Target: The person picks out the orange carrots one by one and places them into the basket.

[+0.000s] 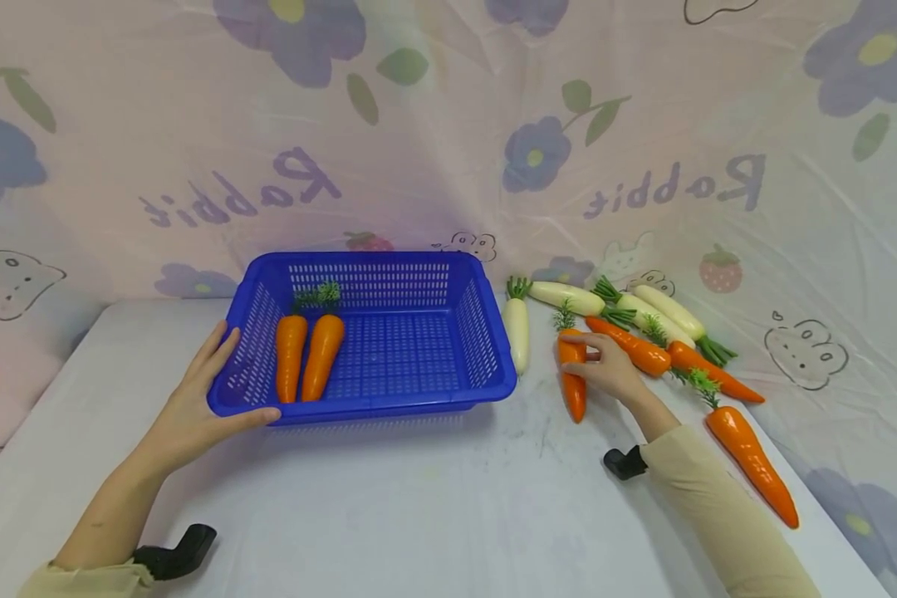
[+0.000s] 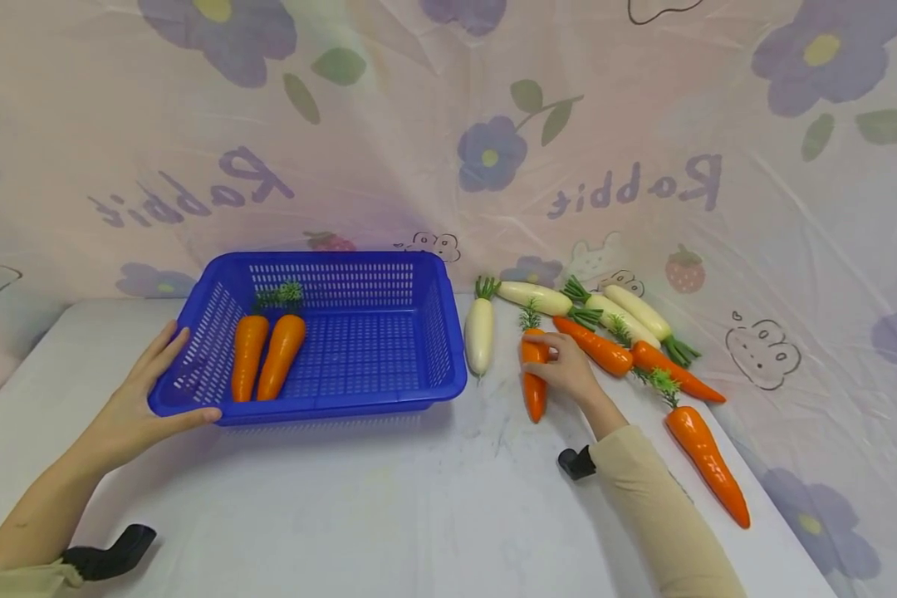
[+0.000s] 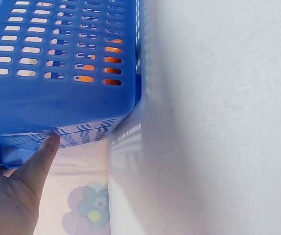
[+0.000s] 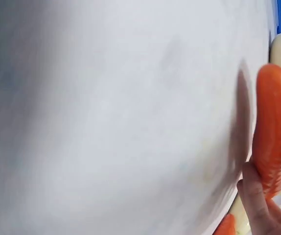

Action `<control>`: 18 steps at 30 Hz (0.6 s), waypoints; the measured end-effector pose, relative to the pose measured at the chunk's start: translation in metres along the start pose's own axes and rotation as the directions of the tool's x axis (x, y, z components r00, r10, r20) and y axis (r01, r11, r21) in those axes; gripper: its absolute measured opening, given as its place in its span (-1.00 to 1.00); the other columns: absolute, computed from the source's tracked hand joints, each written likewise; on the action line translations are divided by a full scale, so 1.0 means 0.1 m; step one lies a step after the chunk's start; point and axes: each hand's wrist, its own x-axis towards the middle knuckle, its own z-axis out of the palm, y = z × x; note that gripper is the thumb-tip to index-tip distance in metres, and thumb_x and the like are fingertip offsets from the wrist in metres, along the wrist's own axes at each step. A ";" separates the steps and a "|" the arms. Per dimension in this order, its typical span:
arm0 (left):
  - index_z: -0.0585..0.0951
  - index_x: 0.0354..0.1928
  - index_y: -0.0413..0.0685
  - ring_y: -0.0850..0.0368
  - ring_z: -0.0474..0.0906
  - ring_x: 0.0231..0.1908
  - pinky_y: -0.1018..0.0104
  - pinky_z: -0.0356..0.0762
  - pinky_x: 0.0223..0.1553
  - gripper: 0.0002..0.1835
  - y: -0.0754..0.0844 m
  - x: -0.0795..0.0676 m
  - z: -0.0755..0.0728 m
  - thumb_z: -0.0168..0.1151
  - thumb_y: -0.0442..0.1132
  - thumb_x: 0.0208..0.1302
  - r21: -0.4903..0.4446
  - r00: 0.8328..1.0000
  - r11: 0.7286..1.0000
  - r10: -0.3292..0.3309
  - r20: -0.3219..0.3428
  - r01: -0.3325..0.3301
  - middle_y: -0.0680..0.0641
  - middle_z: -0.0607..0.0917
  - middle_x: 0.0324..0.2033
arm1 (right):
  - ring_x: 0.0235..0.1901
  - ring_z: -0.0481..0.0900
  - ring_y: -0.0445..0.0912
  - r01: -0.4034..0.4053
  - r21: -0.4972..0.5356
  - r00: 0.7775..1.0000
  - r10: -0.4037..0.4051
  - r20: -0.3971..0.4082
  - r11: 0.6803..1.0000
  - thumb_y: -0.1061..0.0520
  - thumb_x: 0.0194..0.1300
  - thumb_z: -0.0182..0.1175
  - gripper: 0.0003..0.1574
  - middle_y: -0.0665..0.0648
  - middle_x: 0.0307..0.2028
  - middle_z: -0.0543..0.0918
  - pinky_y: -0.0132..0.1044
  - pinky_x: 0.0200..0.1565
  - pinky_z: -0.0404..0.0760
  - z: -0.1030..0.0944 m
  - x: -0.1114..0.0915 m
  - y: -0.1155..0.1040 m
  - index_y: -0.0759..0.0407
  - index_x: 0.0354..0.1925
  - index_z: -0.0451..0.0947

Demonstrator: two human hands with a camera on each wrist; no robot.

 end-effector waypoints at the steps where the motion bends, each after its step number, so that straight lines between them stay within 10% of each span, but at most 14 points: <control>1: -0.20 0.53 0.12 -0.39 -0.37 0.45 -0.64 -0.22 0.15 0.21 0.00 0.00 0.00 0.47 -0.03 0.01 0.000 1.000 1.000 -0.001 0.000 0.001 -0.01 -0.35 0.52 | 0.20 0.34 0.32 -0.002 0.001 1.000 0.002 -0.004 1.000 0.13 0.25 0.26 -0.35 0.39 0.32 0.30 0.23 0.18 0.41 0.00 0.00 -0.01 0.22 0.28 0.40; 18: -0.20 0.53 0.15 -0.39 -0.37 0.45 -0.65 -0.20 0.13 0.21 -0.01 -0.01 0.02 0.47 -0.02 0.02 -0.008 1.000 1.000 -0.007 -0.002 0.007 0.01 -0.35 0.52 | 0.22 0.34 0.38 0.066 0.126 0.998 -0.066 -0.011 0.990 0.06 0.28 0.24 -0.31 0.32 0.37 0.25 0.27 0.16 0.42 -0.17 0.02 -0.34 0.14 0.34 0.35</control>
